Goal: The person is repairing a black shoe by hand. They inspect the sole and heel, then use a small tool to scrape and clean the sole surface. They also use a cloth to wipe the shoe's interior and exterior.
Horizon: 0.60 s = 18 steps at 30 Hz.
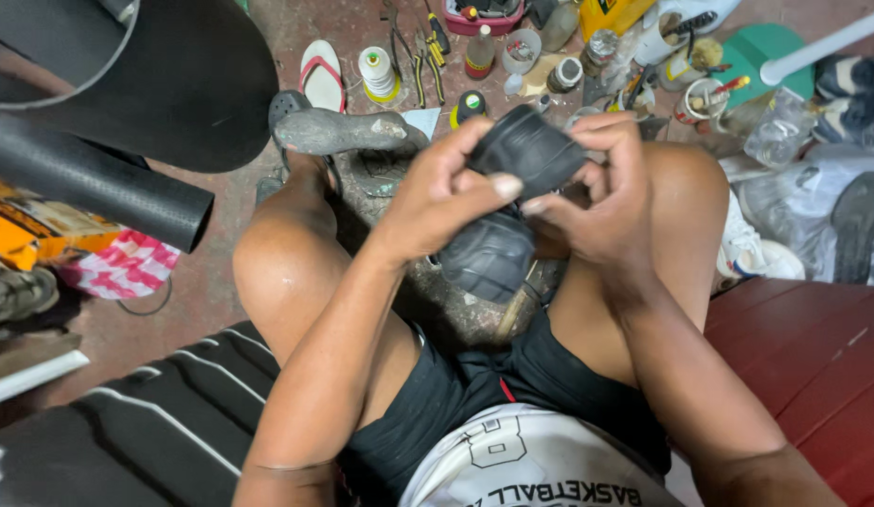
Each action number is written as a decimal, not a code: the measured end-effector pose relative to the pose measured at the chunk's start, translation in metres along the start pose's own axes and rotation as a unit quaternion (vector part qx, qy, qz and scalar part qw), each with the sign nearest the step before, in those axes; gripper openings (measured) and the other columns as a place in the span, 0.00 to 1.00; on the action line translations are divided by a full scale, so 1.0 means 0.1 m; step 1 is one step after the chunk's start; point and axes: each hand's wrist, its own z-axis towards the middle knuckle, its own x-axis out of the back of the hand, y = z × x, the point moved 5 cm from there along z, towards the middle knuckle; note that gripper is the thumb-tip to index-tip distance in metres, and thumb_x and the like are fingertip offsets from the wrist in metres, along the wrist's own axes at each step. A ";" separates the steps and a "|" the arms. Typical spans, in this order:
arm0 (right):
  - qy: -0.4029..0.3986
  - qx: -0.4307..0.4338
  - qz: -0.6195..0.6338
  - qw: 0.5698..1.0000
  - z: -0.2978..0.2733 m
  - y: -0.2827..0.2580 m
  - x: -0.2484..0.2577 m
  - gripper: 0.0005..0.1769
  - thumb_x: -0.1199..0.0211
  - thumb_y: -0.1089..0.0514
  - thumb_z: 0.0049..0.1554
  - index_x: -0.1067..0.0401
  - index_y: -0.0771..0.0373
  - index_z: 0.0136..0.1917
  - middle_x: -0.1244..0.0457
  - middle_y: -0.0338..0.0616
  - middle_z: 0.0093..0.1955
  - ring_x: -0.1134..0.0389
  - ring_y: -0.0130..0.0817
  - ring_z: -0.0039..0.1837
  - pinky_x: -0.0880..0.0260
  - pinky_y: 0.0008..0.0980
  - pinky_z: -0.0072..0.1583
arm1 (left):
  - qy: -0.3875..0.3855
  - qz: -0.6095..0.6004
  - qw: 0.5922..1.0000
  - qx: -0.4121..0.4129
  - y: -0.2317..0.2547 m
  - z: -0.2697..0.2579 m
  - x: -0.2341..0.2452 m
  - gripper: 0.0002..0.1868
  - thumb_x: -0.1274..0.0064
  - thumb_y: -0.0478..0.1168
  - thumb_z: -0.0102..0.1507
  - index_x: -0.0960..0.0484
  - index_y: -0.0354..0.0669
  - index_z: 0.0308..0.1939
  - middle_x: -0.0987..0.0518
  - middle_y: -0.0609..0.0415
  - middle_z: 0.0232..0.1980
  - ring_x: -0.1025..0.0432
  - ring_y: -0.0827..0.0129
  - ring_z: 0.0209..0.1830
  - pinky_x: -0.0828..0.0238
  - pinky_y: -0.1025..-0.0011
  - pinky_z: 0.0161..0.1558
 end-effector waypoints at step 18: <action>-0.180 0.050 -0.112 0.976 0.47 0.03 -0.04 0.24 0.37 0.42 0.65 0.33 0.67 0.52 0.38 0.46 0.52 0.35 0.40 0.59 0.37 0.44 0.75 | 0.059 0.254 0.950 -0.169 0.23 0.06 0.08 0.25 0.63 0.52 0.78 0.19 0.34 0.47 0.21 0.53 0.40 0.28 0.69 0.41 0.30 0.68 0.49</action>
